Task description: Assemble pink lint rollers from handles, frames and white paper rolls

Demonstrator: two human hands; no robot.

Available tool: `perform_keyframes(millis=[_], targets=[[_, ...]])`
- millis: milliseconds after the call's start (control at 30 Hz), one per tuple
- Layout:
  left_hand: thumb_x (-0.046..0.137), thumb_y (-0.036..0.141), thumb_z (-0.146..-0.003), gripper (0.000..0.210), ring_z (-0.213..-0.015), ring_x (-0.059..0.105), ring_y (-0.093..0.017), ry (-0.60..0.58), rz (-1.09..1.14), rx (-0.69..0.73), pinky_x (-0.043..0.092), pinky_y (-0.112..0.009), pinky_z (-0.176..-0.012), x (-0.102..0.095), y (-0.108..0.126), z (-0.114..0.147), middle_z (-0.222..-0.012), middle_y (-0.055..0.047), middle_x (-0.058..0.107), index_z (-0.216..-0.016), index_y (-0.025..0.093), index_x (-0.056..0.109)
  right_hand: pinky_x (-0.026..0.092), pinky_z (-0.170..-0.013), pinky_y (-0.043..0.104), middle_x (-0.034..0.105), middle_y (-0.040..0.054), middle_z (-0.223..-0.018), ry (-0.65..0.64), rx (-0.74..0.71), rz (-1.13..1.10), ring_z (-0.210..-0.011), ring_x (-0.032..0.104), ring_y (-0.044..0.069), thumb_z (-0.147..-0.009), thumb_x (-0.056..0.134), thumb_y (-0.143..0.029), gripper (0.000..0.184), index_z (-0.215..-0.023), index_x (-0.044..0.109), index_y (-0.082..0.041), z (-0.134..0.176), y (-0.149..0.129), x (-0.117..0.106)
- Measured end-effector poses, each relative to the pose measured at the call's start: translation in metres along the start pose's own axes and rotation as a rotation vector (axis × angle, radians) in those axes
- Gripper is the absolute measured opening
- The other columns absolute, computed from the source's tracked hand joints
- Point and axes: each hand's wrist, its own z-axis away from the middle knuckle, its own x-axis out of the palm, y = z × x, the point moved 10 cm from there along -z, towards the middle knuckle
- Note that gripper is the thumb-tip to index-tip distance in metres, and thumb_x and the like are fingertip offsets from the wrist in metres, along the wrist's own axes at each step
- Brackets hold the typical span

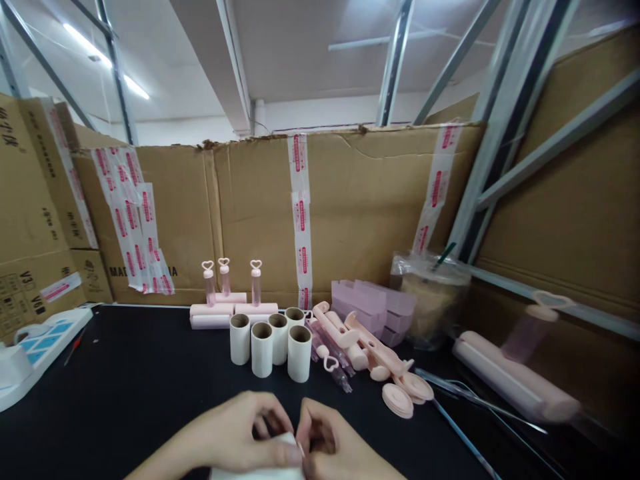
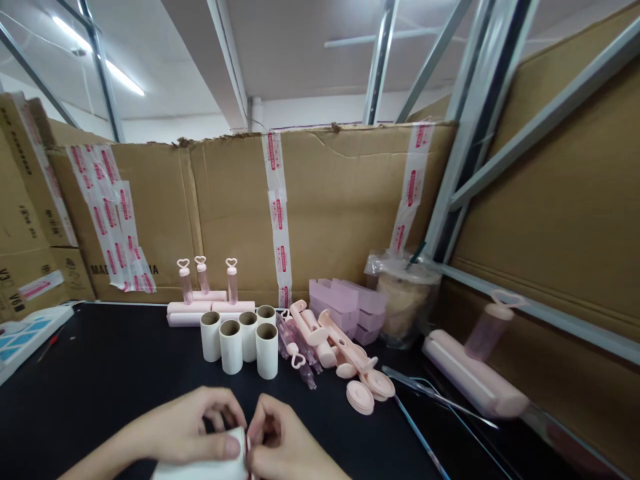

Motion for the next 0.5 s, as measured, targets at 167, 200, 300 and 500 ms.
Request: perform_keyframes(millis=[167,200,300,500], targets=[[0.074,0.046,-0.061,0.049,-0.061,0.049,-0.012,-0.075,0.006,-0.158,0.031,-0.018,-0.05,0.022,-0.021,-0.006,-0.072,0.003,0.06,-0.099,0.017,0.062,0.034,-0.037,0.014,0.051,-0.0104,-0.051,-0.008,-0.04,0.071,-0.039,0.046,0.004,-0.049,0.05,-0.006,0.024,-0.068,0.043,-0.019,0.0,-0.009,-0.002],[0.073,0.044,-0.062,0.046,-0.063,0.051,-0.013,-0.072,-0.015,-0.146,0.032,-0.018,-0.052,0.021,-0.016,-0.009,-0.074,0.002,0.061,-0.098,0.017,0.062,0.034,-0.035,0.014,0.05,-0.0108,-0.051,-0.014,-0.041,0.084,-0.037,0.044,0.004,-0.049,0.049,-0.007,0.024,-0.068,0.042,-0.02,-0.001,-0.011,-0.004],[0.069,0.04,-0.066,0.036,-0.072,0.057,-0.018,-0.04,-0.157,-0.053,0.036,-0.021,-0.059,0.019,0.009,-0.016,-0.084,0.0,0.066,-0.096,0.019,0.064,0.028,-0.032,0.014,0.047,-0.0114,-0.053,-0.018,-0.051,0.13,-0.033,0.036,0.002,-0.051,0.046,-0.008,0.022,-0.069,0.042,-0.02,-0.002,-0.016,-0.013],[0.064,0.03,-0.066,0.025,-0.07,0.061,-0.022,0.036,-0.347,0.067,0.038,-0.022,-0.056,0.023,0.032,-0.025,-0.081,-0.001,0.068,-0.091,0.025,0.066,0.022,-0.044,0.017,0.04,-0.0095,-0.053,0.027,-0.217,0.142,-0.051,0.039,0.005,-0.046,0.044,-0.005,0.021,-0.059,0.038,-0.019,0.0,-0.029,-0.024]])
